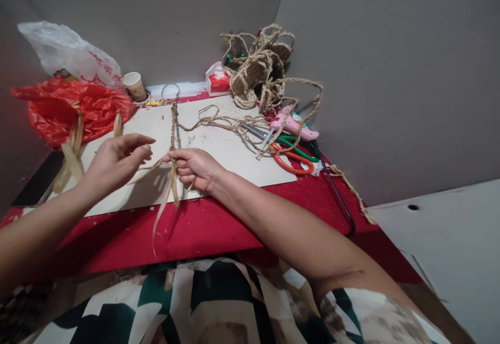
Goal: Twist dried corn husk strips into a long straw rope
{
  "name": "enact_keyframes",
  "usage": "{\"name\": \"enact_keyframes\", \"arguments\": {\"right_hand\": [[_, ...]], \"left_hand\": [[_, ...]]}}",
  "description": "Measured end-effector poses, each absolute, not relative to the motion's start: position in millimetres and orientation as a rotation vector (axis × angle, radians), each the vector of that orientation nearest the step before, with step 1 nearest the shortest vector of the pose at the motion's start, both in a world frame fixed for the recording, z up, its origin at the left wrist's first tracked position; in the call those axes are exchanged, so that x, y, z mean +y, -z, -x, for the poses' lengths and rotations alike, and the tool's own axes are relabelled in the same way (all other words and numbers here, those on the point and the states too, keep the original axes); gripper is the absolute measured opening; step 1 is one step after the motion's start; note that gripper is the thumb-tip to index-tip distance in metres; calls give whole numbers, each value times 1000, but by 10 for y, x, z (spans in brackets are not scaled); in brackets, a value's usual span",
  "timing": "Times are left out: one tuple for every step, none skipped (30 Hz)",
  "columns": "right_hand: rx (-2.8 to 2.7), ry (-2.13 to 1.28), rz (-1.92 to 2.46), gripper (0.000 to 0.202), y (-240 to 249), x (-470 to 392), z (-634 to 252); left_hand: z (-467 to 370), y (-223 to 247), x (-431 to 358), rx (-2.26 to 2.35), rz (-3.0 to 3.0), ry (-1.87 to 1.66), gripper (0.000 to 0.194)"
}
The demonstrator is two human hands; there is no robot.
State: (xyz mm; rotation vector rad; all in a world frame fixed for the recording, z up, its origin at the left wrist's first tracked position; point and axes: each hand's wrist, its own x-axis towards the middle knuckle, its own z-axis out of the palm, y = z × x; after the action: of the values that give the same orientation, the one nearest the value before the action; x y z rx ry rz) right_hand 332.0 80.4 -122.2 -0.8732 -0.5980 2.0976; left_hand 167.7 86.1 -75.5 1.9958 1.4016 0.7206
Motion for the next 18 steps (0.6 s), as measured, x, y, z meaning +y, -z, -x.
{"name": "enact_keyframes", "arguments": {"right_hand": [[-610,-2104,873,16,1215,814,-3337],[-624,-2107,874,16,1211,825,-3350],[-642,-2110,876,15,1211,836,-3361],[-662,-2113,879,15,1213,847,-3370],[-683,-2118,886,14,1216,858,-3380],[-705,-2121,896,14,1219,869,-3391],[-731,-2123,909,14,1221,878,-3403],[-760,-2121,928,14,1221,885,-3417],[-793,-2113,948,14,1220,891,-3431],[-833,-2100,962,14,1216,895,-3445],[-877,-2081,974,14,1213,898,-3457],[-921,-2058,990,14,1209,901,-3466],[-963,-2037,1010,14,1206,902,-3473],[-1005,-2017,1031,14,1205,904,-3478],[-1049,-1999,1052,14,1206,906,-3480],[-1096,-1974,1073,15,1209,907,-3481],[-1153,-1939,1094,16,1214,908,-3480],[-1220,-1886,1112,17,1220,908,-3479]], "left_hand": [[-1672,780,925,1373,-1928,-729,28],[-1683,815,982,1304,-1841,-693,25],[-1706,857,1027,1212,-1733,-633,20],[-1736,900,1060,1115,-1612,-572,15],[-1768,937,1083,1032,-1500,-522,12],[-1797,964,1096,980,-1418,-487,12],[-1818,979,1105,965,-1377,-465,13],[-1829,983,1112,981,-1375,-454,14],[-1830,976,1119,1009,-1402,-444,14],[-1824,964,1129,1035,-1436,-434,14],[-1813,949,1140,1053,-1460,-424,13],[-1799,936,1152,1061,-1468,-415,14],[-1785,927,1164,1060,-1460,-404,14],[-1772,924,1175,1054,-1443,-388,16],[-1762,929,1182,1046,-1416,-368,18],[-1755,941,1188,1036,-1386,-350,20],[-1751,958,1190,1021,-1354,-338,21],[-1750,981,1192,1002,-1323,-331,22]]}}
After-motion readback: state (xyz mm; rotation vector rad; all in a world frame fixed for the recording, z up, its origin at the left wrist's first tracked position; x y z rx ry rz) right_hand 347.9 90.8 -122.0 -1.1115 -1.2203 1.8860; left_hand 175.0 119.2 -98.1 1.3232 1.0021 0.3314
